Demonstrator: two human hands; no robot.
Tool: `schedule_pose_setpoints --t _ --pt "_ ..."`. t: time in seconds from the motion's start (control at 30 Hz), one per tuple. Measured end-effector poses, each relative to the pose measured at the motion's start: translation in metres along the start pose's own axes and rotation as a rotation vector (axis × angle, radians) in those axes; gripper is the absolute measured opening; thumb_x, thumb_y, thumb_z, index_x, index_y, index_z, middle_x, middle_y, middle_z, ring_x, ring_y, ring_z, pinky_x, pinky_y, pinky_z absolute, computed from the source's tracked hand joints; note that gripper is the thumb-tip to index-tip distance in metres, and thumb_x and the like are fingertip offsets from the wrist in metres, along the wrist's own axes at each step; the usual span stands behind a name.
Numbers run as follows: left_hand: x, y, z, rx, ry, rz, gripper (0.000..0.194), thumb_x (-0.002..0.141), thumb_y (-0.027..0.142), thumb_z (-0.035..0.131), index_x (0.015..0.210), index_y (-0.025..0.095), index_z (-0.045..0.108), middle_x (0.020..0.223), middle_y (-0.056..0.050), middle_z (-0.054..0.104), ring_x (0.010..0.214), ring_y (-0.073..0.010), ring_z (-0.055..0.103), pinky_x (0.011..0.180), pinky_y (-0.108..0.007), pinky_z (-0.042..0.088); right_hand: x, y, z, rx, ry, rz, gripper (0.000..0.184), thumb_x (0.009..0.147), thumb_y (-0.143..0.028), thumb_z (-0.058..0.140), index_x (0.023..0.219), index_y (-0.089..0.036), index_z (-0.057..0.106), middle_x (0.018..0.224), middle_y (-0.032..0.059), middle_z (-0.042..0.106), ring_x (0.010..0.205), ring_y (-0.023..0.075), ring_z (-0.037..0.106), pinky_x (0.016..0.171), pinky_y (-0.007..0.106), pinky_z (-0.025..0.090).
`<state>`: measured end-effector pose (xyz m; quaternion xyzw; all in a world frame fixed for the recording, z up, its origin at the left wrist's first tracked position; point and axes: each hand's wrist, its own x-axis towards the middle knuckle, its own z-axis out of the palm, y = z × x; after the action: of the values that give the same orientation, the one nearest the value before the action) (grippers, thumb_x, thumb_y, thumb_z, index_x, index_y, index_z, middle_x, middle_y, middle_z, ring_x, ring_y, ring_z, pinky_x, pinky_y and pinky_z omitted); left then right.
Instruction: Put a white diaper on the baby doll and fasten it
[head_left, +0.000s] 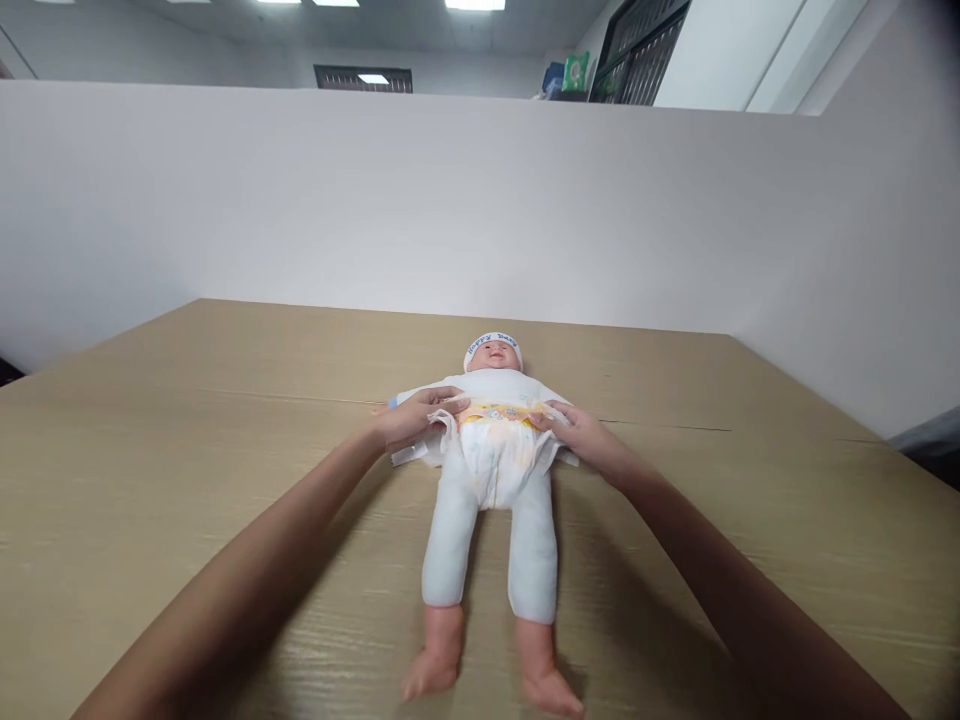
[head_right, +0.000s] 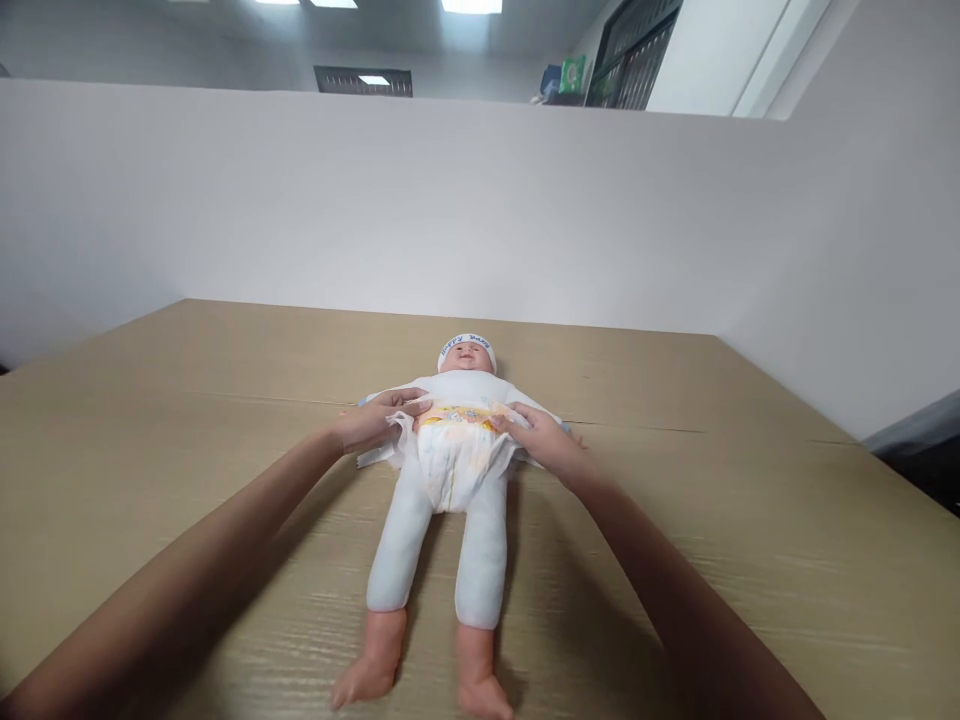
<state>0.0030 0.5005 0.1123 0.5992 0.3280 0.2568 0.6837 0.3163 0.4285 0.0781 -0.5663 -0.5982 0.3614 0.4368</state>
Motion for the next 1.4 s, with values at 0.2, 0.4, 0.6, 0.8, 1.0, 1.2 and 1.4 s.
schedule_pose_setpoints --t 0.2,0.4,0.6,0.8,1.0,1.2,1.4 --pt "-0.025 0.023 -0.012 0.169 0.251 0.059 0.059 0.086 0.065 0.083 0.126 0.024 0.069 0.14 -0.009 0.072 0.117 -0.0242 0.068 0.107 -0.041 0.054 -0.026 -0.017 -0.018 -0.121 0.291 -0.154 0.059 0.089 -0.066 0.073 0.124 -0.018 0.069 0.118 0.0153 0.076 0.108 0.0282 0.072 0.097 0.045 0.06" --pt "-0.04 0.038 0.057 0.689 0.36 0.466 0.033 0.104 0.051 0.06 0.119 0.023 0.07 0.132 -0.007 0.073 0.126 -0.0287 0.063 0.114 -0.047 0.048 -0.063 -0.003 -0.012 -0.511 0.371 -0.247 0.036 0.103 -0.055 0.059 0.112 -0.022 0.071 0.102 0.0086 0.076 0.088 0.0238 0.069 0.082 0.037 0.051" --pt "-0.009 0.028 0.125 1.184 0.127 0.634 0.027 0.107 0.039 0.057 0.118 0.021 0.073 0.136 -0.01 0.072 0.13 -0.032 0.061 0.116 -0.05 0.046 -0.066 0.048 -0.014 -0.582 0.345 -0.15 0.049 0.1 -0.069 0.055 0.095 -0.021 0.067 0.079 0.0044 0.068 0.076 0.0233 0.064 0.072 0.032 0.041" --pt "0.022 0.011 0.128 1.333 0.195 0.537 0.035 0.099 0.049 0.071 0.118 0.02 0.075 0.143 -0.012 0.07 0.139 -0.0358 0.057 0.12 -0.055 0.043 -0.059 0.066 -0.014 -0.52 0.321 -0.117 0.052 0.096 -0.074 0.06 0.093 -0.022 0.064 0.071 0.0013 0.063 0.07 0.0228 0.061 0.068 0.032 0.04" --pt "0.023 0.005 0.124 1.288 0.248 0.562 0.04 0.092 0.049 0.079 0.12 0.021 0.075 0.143 -0.012 0.071 0.141 -0.0368 0.056 0.121 -0.057 0.04 -0.054 0.072 -0.014 -0.432 0.284 -0.021 0.043 0.09 -0.065 0.069 0.09 -0.024 0.058 0.067 -0.0018 0.057 0.063 0.0196 0.055 0.06 0.028 0.033" --pt "0.023 0.005 0.124 1.254 0.256 0.56 0.047 0.086 0.051 0.084 0.121 0.021 0.075 0.145 -0.013 0.07 0.142 -0.0367 0.056 0.124 -0.057 0.039 -0.055 0.059 -0.026 -0.264 0.087 0.057 0.057 0.088 -0.077 0.06 0.075 -0.022 0.06 0.063 -0.0026 0.046 0.06 0.0153 0.043 0.058 0.027 0.027" --pt "0.022 0.006 0.124 1.245 0.245 0.539 0.048 0.084 0.049 0.085 0.121 0.019 0.075 0.147 -0.014 0.068 0.143 -0.0371 0.055 0.125 -0.056 0.038 -0.048 0.022 -0.04 -0.095 -0.007 0.043 0.068 0.079 -0.089 0.059 0.072 -0.021 0.054 0.066 -0.0028 0.042 0.062 0.0142 0.041 0.06 0.027 0.034"
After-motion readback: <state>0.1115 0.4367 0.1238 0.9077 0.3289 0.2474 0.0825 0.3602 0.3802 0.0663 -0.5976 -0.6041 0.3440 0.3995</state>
